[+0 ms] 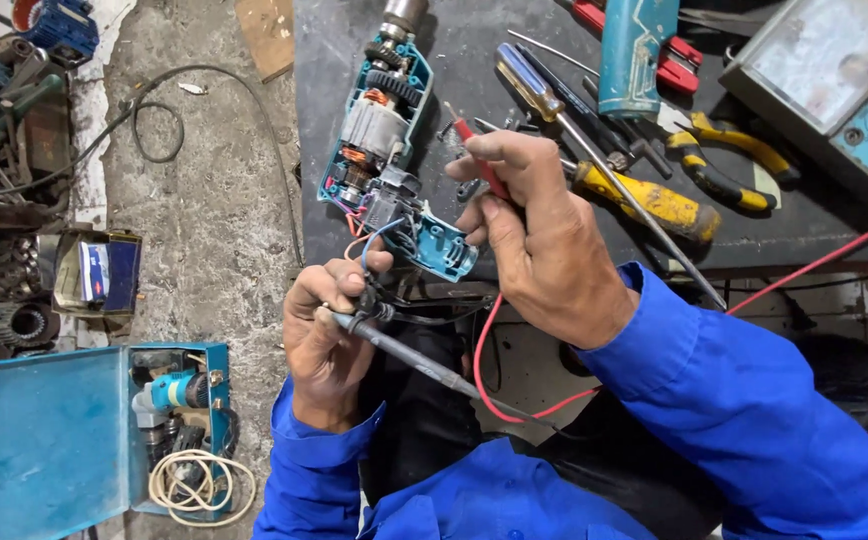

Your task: Repairing the internal wiring and components of an electric drill on a workbench

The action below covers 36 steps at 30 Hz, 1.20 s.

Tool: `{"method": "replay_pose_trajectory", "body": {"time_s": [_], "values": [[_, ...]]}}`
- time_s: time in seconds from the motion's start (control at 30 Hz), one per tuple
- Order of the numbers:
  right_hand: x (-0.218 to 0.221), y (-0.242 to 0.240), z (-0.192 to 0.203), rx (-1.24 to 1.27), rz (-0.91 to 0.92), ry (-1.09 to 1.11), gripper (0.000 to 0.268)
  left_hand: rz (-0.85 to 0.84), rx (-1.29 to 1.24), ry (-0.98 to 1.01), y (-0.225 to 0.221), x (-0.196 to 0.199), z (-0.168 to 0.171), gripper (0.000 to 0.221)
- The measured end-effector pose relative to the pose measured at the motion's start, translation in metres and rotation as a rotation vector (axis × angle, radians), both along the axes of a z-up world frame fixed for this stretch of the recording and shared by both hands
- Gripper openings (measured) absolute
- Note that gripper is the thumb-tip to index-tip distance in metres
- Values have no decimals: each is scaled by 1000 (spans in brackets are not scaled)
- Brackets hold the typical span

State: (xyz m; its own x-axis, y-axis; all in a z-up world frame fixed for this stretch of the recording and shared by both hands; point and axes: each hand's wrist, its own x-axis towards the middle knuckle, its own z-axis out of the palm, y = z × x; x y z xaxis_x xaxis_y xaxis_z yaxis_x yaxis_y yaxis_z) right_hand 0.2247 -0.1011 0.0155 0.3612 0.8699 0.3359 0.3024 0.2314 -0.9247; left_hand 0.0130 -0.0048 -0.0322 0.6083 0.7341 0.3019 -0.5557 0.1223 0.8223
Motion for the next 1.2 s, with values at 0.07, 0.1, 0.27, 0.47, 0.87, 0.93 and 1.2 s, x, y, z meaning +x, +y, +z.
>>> {"method": "replay_pose_trajectory", "body": {"time_s": [0.07, 0.1, 0.27, 0.47, 0.87, 0.93, 1.2], "values": [[1, -1, 1, -4, 3, 19, 30, -18, -11, -2, 0, -4, -5, 20], [2, -1, 2, -6, 14, 32, 23, -28, -20, -11, 0, -6, -7, 20], [3, -3, 6, -96, -56, -49, 24, -20, -103, -97, 0, -8, -12, 16], [-3, -6, 10, -120, -91, -97, 24, -43, -140, -112, 1, -12, -17, 16], [4, 34, 33, -468, -88, -134, 21, -19, 9, 42, -11, -4, -5, 18], [1, 43, 31, -570, -70, -171, 36, -31, -3, 31, -13, -3, -5, 15], [-8, 56, 16, -564, -23, -330, 52, -75, -7, 122, -18, -12, 3, 18]]}}
